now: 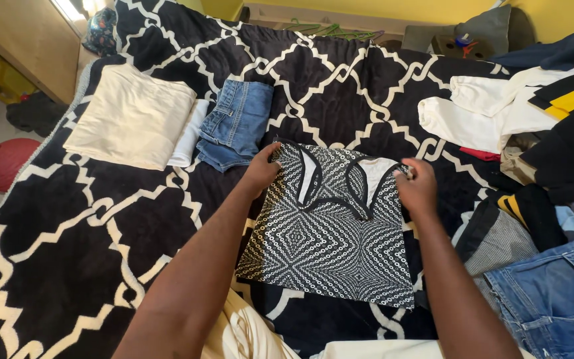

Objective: Folding various pieces of clothing including a patterned top and a sweatshirt on a bed

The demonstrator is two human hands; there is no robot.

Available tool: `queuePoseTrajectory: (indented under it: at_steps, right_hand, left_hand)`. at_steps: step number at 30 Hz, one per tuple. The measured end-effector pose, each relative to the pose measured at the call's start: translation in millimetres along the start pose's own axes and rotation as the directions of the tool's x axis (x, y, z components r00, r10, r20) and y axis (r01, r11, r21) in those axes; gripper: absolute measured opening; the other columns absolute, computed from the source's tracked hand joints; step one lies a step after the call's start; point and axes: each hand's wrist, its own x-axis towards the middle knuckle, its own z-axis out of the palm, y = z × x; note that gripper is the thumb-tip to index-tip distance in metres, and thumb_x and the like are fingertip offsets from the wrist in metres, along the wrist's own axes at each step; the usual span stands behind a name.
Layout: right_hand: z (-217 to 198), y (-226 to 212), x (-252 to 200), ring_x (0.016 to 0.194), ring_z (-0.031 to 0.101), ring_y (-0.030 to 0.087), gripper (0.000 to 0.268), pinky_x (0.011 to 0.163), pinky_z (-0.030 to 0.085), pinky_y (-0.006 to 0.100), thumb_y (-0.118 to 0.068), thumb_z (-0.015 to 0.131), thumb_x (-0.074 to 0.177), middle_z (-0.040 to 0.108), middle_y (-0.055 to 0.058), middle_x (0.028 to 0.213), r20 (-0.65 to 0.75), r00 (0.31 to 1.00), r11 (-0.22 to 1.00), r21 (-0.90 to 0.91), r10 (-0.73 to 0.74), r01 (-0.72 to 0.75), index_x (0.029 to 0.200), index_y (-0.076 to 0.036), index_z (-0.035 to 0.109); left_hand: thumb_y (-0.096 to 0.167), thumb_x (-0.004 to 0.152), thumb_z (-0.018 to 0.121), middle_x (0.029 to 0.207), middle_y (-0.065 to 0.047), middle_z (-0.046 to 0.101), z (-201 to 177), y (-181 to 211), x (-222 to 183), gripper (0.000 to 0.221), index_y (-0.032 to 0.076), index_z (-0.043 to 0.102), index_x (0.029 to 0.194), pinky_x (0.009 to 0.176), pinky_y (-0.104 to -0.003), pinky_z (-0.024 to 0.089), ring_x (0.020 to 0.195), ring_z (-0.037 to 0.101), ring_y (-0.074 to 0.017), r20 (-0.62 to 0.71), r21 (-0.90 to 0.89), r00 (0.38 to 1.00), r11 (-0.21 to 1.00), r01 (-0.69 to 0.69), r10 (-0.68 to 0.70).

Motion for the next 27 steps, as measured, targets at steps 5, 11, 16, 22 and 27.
queuePoseTrajectory:
  at_steps: [5,11,16,22,27]
  right_hand:
    - [42,-129,-96,0.085,0.069,0.019,0.026,0.083,0.054,0.031,-0.002,0.069,0.090,0.070,0.000,0.093,0.310,0.913,0.960,-0.006,-0.265,0.281,0.102,-0.022,0.080]
    - [93,-216,-243,0.116,0.063,0.031,0.036,0.095,0.051,0.047,-0.020,0.057,0.097,0.065,0.013,0.132,0.945,0.317,0.886,-0.074,-0.084,0.457,0.130,-0.009,0.067]
    - [140,-148,-282,0.076,0.064,0.040,0.036,0.062,0.046,0.052,-0.041,0.065,0.097,0.064,0.016,0.088,0.901,0.434,0.811,-0.251,-0.004,0.529,0.100,-0.008,0.052]
    - [143,-152,-274,0.087,0.064,0.041,0.026,0.070,0.049,0.056,-0.036,0.057,0.100,0.060,0.016,0.096,0.922,0.380,0.764,-0.190,-0.078,0.617,0.096,-0.011,0.059]
    - [126,-161,-260,0.085,0.066,0.043,0.023,0.070,0.051,0.055,-0.011,0.056,0.079,0.069,0.018,0.094,0.933,0.318,0.709,-0.109,-0.170,0.697,0.099,-0.009,0.066]
  left_hand:
    - [0.015,0.103,0.060,0.160,-0.020,0.042,0,-12,11,0.049,0.025,0.055,0.151,0.114,-0.053,0.042,0.147,0.040,-0.0403,-0.020,0.004,1.000,1.000,0.024,-0.024]
    - [0.047,0.100,0.047,0.163,-0.017,0.040,-2,50,-28,0.068,0.006,0.042,0.154,0.120,-0.054,0.032,0.151,0.036,-0.0366,0.030,-0.062,0.977,0.975,0.212,-0.210]
    - [0.048,0.090,0.049,0.160,-0.010,0.048,-2,59,-32,0.072,0.008,0.051,0.150,0.114,-0.043,0.036,0.143,0.046,-0.0290,0.052,-0.187,0.954,0.936,0.299,-0.294]
    - [0.045,0.090,0.048,0.158,-0.011,0.050,-2,59,-28,0.072,0.007,0.050,0.151,0.114,-0.039,0.038,0.141,0.049,-0.0286,0.052,-0.215,0.947,0.923,0.320,-0.317]
    - [0.042,0.090,0.051,0.161,-0.006,0.047,-3,64,-29,0.076,0.012,0.039,0.159,0.108,-0.037,0.041,0.137,0.053,-0.0268,0.049,-0.274,0.947,0.907,0.319,-0.318]
